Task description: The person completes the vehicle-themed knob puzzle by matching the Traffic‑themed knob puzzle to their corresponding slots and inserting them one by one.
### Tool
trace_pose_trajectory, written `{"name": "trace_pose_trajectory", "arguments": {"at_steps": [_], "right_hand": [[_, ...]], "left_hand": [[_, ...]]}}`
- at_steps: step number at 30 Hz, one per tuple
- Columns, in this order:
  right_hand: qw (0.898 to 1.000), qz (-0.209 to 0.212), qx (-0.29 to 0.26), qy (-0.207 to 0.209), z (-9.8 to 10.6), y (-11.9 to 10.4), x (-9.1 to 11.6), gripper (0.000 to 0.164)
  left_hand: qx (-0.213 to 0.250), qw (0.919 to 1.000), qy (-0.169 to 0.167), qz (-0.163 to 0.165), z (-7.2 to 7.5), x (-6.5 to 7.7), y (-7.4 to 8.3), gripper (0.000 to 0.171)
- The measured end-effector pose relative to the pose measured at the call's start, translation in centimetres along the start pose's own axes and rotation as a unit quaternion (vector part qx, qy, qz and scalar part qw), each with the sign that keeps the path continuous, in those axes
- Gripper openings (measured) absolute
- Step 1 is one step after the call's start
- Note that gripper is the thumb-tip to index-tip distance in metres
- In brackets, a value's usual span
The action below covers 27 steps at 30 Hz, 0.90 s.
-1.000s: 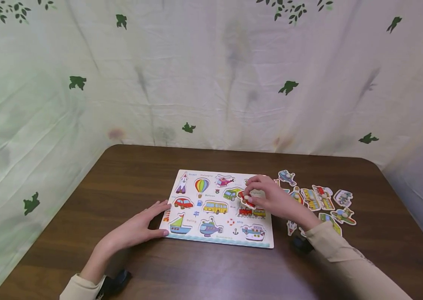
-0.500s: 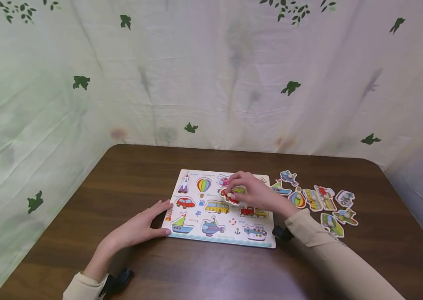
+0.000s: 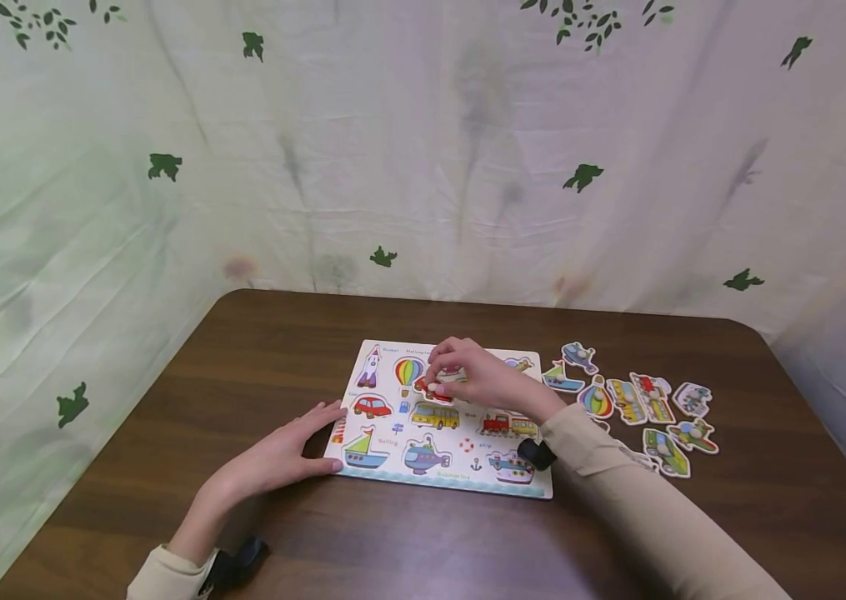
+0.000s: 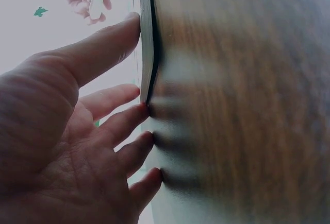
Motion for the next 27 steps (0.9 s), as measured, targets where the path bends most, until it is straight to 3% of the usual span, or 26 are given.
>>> {"name": "trace_pose_trajectory", "arguments": {"at_steps": [7, 16, 27], "right_hand": [[1.0, 0.002, -0.004, -0.016, -0.5, -0.4, -1.2, 0.013], [0.999, 0.041, -0.001, -0.025, -1.5, -1.1, -2.9, 0.012], [0.999, 0.036, 0.01, -0.039, -2.8, -1.4, -4.8, 0.015]], "left_hand": [[0.005, 0.9999, 0.001, 0.011, 0.2, 0.1, 0.0, 0.075], [-0.004, 1.0, 0.001, 0.008, 0.1, 0.1, 0.2, 0.074], [0.002, 1.0, 0.003, 0.004, 0.1, 0.2, 0.1, 0.073]]}}
Point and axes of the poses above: each hand's wrist, its own x-axis away from the middle knuckle, its own z-axis out of the back of the hand, y = z × x, the point moved 6 cm from there along -x, towards the middle knuckle, and after that the axes turned 5 degrees about z, right-handed, at the moved point
